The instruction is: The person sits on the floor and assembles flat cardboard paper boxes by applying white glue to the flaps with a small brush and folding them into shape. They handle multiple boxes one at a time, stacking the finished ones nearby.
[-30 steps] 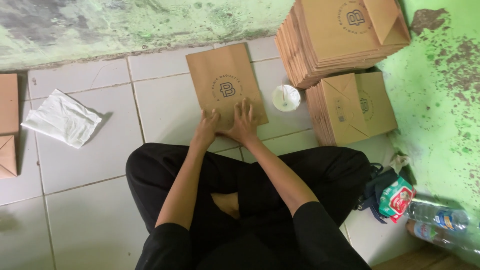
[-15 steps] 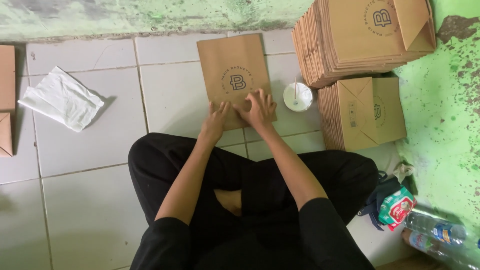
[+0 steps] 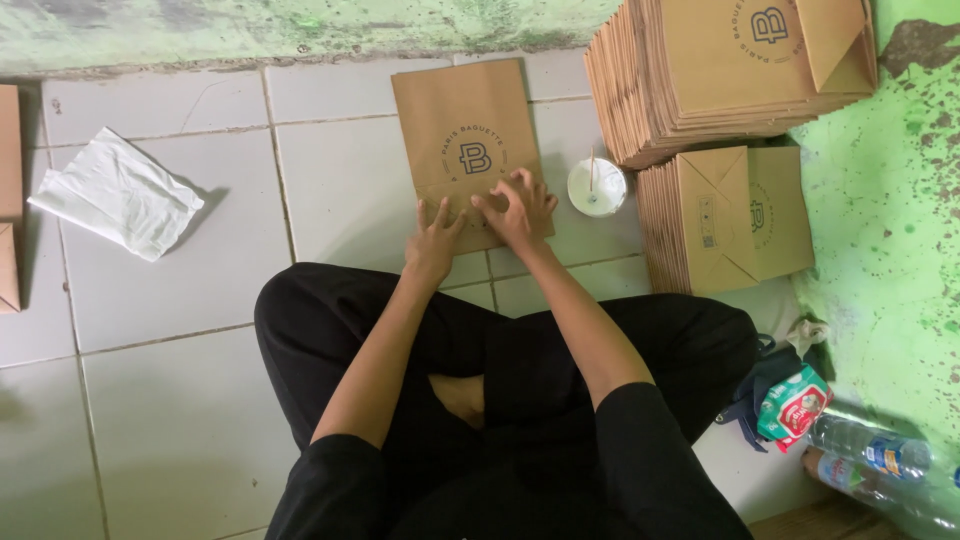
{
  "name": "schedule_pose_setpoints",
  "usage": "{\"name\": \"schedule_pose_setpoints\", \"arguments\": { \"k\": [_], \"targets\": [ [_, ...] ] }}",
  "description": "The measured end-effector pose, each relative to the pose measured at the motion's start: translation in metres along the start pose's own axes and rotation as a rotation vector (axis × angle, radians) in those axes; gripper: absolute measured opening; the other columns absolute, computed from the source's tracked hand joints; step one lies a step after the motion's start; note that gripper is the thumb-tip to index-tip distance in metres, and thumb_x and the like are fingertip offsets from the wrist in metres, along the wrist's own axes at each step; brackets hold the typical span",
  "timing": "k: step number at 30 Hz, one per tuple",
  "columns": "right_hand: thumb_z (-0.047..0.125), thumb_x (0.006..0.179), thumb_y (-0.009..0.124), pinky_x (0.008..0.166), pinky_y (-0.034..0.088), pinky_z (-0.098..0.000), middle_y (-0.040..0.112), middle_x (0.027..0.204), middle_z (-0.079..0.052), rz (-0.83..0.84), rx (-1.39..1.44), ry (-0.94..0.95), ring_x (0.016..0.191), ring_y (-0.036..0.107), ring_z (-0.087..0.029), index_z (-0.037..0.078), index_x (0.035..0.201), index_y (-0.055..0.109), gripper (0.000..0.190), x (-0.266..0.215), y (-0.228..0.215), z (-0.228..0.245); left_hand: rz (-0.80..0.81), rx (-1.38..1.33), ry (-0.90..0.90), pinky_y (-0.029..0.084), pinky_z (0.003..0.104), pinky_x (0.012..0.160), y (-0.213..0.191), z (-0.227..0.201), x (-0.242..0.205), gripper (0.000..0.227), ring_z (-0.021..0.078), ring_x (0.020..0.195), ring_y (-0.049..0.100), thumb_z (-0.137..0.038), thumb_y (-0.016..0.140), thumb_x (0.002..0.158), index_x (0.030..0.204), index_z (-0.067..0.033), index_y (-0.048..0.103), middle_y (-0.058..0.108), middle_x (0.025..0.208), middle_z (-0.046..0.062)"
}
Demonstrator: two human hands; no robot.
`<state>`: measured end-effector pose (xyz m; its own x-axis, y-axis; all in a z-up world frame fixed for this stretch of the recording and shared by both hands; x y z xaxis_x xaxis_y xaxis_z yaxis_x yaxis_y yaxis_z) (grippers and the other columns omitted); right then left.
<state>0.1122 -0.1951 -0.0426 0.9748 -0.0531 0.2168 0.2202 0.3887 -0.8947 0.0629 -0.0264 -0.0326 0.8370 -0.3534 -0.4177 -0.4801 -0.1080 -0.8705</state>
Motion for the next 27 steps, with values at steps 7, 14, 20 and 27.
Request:
{"name": "schedule_pose_setpoints", "arguments": {
  "k": [7,14,20,27],
  "targets": [
    [0.043,0.101,0.067,0.093,0.050,-0.0587,0.064,0.127,0.000,0.088,0.073,-0.093,0.111,0.068,-0.038,0.029,0.100,0.075,0.016,0.001,-0.023,-0.004,0.026,0.031,-0.025,0.061,0.055,0.094,-0.008,-0.009,-0.005,0.102,0.0498,0.152,0.018,0.002,0.083,0.071,0.158,-0.0256,0.038,0.018,0.170,0.010],
    [0.004,0.105,0.051,0.109,0.046,-0.0563,0.055,0.152,-0.008,0.311,-0.002,-0.318,0.136,0.054,-0.039,0.032,0.135,0.069,0.045,-0.024,-0.037,0.001,0.043,0.020,-0.045,0.060,0.059,0.090,-0.016,-0.014,-0.008,0.102,0.0535,0.150,0.017,-0.011,0.083,0.067,0.158,-0.0235,0.038,0.024,0.167,0.016],
    [-0.005,0.102,0.051,0.110,0.047,-0.0581,0.042,0.164,0.000,0.455,-0.208,-0.317,0.151,0.033,-0.038,0.029,0.146,0.060,0.055,-0.040,-0.050,-0.002,0.040,0.011,-0.044,0.056,0.063,0.094,-0.022,-0.017,-0.014,0.095,0.0534,0.151,0.016,-0.012,0.078,0.071,0.157,-0.0199,0.039,0.022,0.167,0.017],
    [-0.003,0.104,0.049,0.110,0.052,-0.0475,0.046,0.161,-0.005,0.456,-0.170,-0.200,0.146,0.043,-0.037,0.019,0.139,0.066,0.044,-0.055,-0.038,-0.040,-0.036,0.035,-0.049,0.041,0.061,0.109,-0.014,-0.016,-0.006,0.071,0.0512,0.151,0.020,-0.035,0.059,0.088,0.155,-0.0226,0.042,0.029,0.163,0.016]
  ]
}}
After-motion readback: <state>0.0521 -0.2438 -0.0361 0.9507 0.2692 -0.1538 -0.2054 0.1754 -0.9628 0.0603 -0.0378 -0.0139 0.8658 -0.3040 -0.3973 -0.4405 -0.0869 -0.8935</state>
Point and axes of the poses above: each hand's wrist, its own x-axis towards the middle knuckle, its own y-axis out of the palm, z = x × y, the point moved 9 cm from there along x, towards the middle knuckle
